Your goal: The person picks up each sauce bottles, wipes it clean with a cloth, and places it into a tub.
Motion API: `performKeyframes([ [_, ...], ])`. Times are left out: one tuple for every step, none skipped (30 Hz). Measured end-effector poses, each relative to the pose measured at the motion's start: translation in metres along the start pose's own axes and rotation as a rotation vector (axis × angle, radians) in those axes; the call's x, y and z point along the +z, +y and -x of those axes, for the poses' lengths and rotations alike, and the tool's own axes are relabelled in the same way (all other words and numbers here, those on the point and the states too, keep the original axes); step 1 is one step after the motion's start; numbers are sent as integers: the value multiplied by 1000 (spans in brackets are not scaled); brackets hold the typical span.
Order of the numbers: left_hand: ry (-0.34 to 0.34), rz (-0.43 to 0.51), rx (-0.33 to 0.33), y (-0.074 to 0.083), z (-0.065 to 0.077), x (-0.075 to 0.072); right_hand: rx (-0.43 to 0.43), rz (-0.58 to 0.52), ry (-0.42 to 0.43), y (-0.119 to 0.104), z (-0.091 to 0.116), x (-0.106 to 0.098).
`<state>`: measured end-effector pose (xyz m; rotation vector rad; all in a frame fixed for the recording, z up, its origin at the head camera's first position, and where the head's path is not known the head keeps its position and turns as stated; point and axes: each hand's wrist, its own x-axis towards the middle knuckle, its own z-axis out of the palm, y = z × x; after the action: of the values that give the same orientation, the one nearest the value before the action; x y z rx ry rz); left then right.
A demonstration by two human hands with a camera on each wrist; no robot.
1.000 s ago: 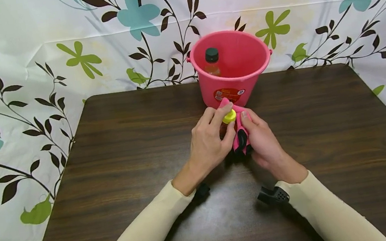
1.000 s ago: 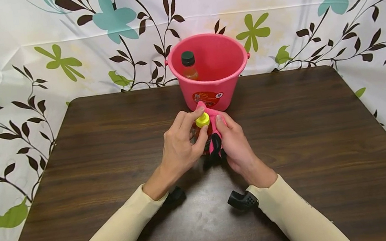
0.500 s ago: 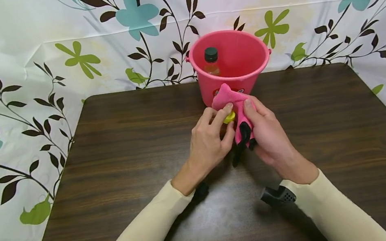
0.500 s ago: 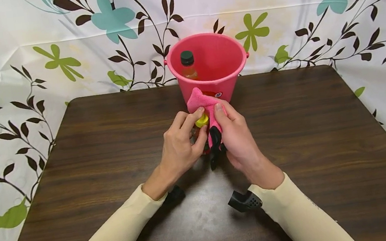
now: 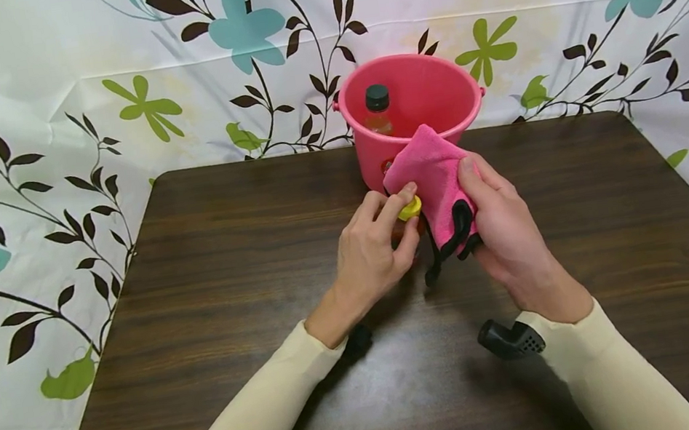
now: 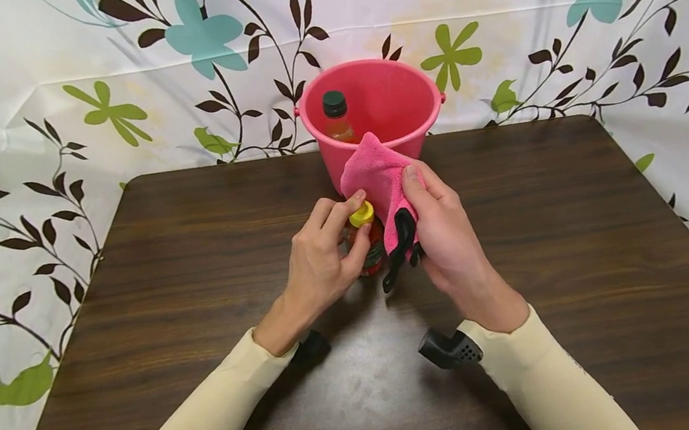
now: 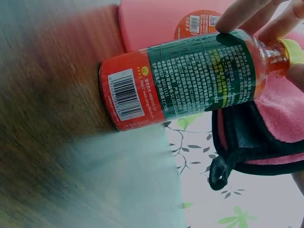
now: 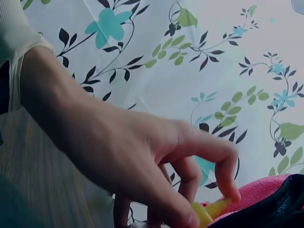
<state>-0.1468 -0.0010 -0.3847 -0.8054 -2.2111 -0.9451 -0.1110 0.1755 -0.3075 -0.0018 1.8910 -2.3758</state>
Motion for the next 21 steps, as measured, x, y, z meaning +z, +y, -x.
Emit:
performKeyframes([
  [-5, 0, -4, 0, 0, 0, 0, 3, 6, 1, 0, -2],
  [-10, 1, -9, 1, 0, 0, 0, 5, 11, 2, -1, -3],
  [-15, 5, -14, 1, 0, 0, -1, 5, 14, 3, -2, -5],
  [-21, 9, -20, 1, 0, 0, 0, 4, 14, 4, -2, -6],
  [-25, 14, -25, 1, 0, 0, 2, 7, 17, 5, -2, -7],
  [-29, 20, -29, 1, 0, 0, 5, 11, 20, 6, -2, -8],
  [-33, 26, -32, 1, 0, 0, 8, 17, 20, 6, -2, -8],
  [-35, 30, -36, 0, 0, 0, 13, 19, 21, 7, -2, -9],
  [-37, 34, -38, 0, 0, 0, 19, 23, 23, 7, -2, -9],
  [-37, 38, -40, 0, 0, 0, 25, 30, 22, 8, -2, -9],
  [-38, 40, -42, 0, 0, -1, 28, 37, 22, 8, -2, -8],
  [-38, 41, -45, 0, 0, -1, 31, 43, 19, 8, -2, -8],
  [-39, 43, -48, 0, 0, -1, 35, 49, 16, 8, -1, -8],
  [-41, 42, -51, 1, 0, -1, 39, 51, 14, 8, -1, -8],
  [-43, 43, -53, 1, 1, -2, 42, 56, 12, 9, 0, -7],
  [-44, 38, -55, 1, 0, -2, 42, 60, 7, 9, 0, -7],
  [-44, 33, -56, 2, 0, -2, 42, 61, 4, 9, 0, -6],
  [-43, 27, -56, 3, 0, -2, 43, 62, 3, 9, 1, -5],
  [-42, 21, -55, 4, 0, -2, 43, 62, 0, 10, 2, -4],
  [-40, 14, -54, 5, 0, -2, 43, 64, -2, 10, 3, -2],
  [-35, 4, -51, 5, 0, -2, 39, 68, -5, 11, 3, -1],
])
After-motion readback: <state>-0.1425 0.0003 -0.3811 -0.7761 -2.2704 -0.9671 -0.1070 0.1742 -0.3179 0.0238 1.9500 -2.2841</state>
